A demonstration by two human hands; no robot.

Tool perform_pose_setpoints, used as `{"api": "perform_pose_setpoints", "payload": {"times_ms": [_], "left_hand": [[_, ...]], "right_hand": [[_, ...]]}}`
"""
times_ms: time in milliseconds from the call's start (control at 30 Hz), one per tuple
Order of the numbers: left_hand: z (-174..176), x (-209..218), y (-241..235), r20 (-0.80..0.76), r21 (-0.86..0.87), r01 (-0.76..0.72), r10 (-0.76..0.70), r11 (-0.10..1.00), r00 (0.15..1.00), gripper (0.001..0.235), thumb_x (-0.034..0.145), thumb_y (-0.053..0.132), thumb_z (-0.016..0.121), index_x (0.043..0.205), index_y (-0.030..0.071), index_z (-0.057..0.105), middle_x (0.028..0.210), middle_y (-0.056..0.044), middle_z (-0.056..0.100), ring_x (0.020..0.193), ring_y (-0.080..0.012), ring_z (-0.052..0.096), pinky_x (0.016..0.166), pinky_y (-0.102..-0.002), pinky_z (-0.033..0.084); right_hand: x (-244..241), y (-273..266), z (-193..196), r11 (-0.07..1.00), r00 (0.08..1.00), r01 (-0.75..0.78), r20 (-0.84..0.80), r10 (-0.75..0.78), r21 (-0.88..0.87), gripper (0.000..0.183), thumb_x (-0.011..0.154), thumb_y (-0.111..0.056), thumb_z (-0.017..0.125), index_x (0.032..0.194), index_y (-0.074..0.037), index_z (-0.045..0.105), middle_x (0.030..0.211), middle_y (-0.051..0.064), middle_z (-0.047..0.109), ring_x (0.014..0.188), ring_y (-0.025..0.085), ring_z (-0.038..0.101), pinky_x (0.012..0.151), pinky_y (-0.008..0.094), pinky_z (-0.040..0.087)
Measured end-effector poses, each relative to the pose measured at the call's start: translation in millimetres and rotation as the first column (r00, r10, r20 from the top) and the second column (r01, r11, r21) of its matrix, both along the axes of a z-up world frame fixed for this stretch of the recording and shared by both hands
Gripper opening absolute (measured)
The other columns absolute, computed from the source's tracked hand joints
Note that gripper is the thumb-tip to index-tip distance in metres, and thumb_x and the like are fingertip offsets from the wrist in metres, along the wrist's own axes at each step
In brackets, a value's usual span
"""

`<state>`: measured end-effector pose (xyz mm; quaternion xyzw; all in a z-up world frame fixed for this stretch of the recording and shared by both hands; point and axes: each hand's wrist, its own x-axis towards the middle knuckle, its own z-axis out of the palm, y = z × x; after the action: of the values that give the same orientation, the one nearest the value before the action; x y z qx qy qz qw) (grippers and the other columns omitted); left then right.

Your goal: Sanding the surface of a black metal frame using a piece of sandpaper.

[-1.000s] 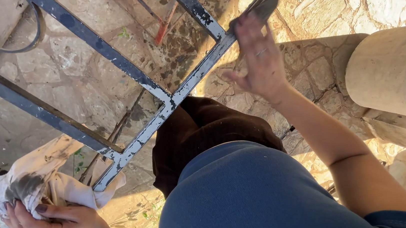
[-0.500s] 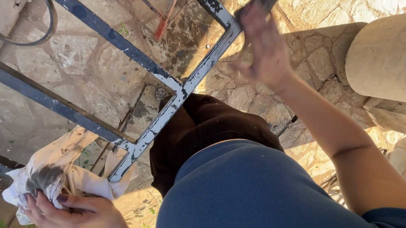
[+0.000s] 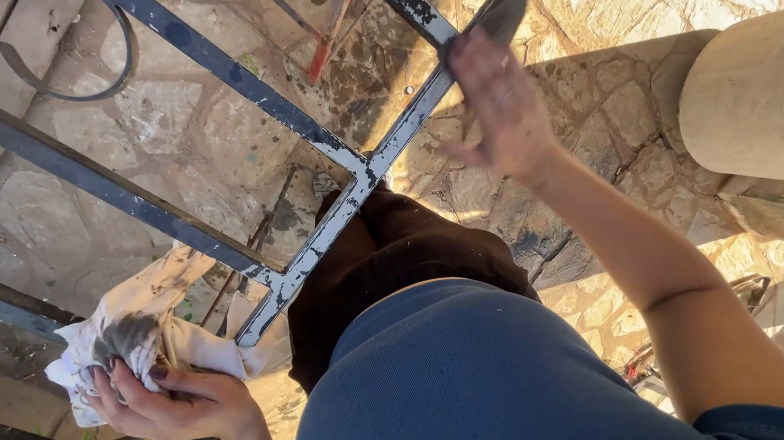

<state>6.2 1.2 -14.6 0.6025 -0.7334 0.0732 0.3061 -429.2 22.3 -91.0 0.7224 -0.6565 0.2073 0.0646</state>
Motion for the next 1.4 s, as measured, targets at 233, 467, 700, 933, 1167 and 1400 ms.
{"api": "perform_pose_setpoints", "payload": {"times_ms": [233,467,700,933,1167,1400], "left_hand": [[-4,-4,-5,0.053,0.001,0.022,-0.022,1.0,0.998,0.032,0.119,0.003,0.038,0.148,-0.009,0.044,0.145,-0.033,0.048,0.136,-0.053,0.043,0.108,-0.069,0.041],[7,-2,2,0.036,0.027,0.021,-0.022,0.999,0.999,0.031,0.118,0.002,0.038,0.145,-0.012,0.046,0.143,-0.035,0.049,0.136,-0.0543,0.041,0.109,-0.07,0.038],[4,1,1,0.101,0.02,0.058,-0.059,0.998,0.993,0.032,0.12,0.001,0.038,0.15,-0.007,0.041,0.146,-0.033,0.047,0.136,-0.0526,0.043,0.105,-0.069,0.04],[-4,0,0,0.062,-0.019,0.047,-0.045,0.999,0.997,0.033,0.119,0.001,0.038,0.151,-0.004,0.041,0.148,-0.029,0.046,0.139,-0.0484,0.041,0.106,-0.068,0.043],[3,4,6,0.084,0.035,0.037,-0.04,0.999,0.996,0.031,0.119,0.001,0.038,0.146,-0.011,0.046,0.144,-0.034,0.048,0.137,-0.052,0.041,0.108,-0.069,0.04],[-3,-3,-4,0.048,0.006,-0.012,0.011,1.0,0.999,0.031,0.118,0.004,0.038,0.14,-0.014,0.05,0.141,-0.033,0.05,0.135,-0.05,0.042,0.106,-0.068,0.041]], "right_hand": [[-40,-23,9,0.998,0.994,0.06,0.087,-0.058,-0.015,0.083,0.107,-0.069,0.028,0.165,-0.01,0.017,0.171,0.012,0.021,0.161,0.028,0.021,0.135,0.049,0.027],[-71,-13,9,0.998,0.995,0.066,0.073,-0.067,0.011,0.083,0.106,-0.065,0.028,0.155,0.001,0.034,0.159,0.026,0.038,0.151,0.043,0.032,0.128,0.061,0.025],[-82,-31,27,0.995,0.987,-0.079,0.138,0.087,-0.059,0.076,0.11,-0.058,0.037,0.161,-0.003,0.026,0.164,0.019,0.03,0.156,0.035,0.027,0.128,0.062,0.033],[-62,-23,18,0.973,0.979,-0.075,0.171,0.114,-0.22,0.065,0.106,-0.054,0.039,0.145,-0.002,0.047,0.136,0.022,0.054,0.134,0.039,0.048,0.115,0.064,0.04],[-29,4,7,0.998,0.998,0.045,-0.034,-0.043,0.045,0.095,0.102,-0.077,0.025,0.159,0.0,0.031,0.164,0.022,0.033,0.148,0.035,0.047,0.099,0.043,0.038],[-28,-10,2,0.997,0.995,0.065,0.068,-0.068,0.038,0.094,0.102,-0.076,0.031,0.161,-0.004,0.023,0.168,0.018,0.023,0.159,0.032,0.019,0.135,0.052,0.019]]}}
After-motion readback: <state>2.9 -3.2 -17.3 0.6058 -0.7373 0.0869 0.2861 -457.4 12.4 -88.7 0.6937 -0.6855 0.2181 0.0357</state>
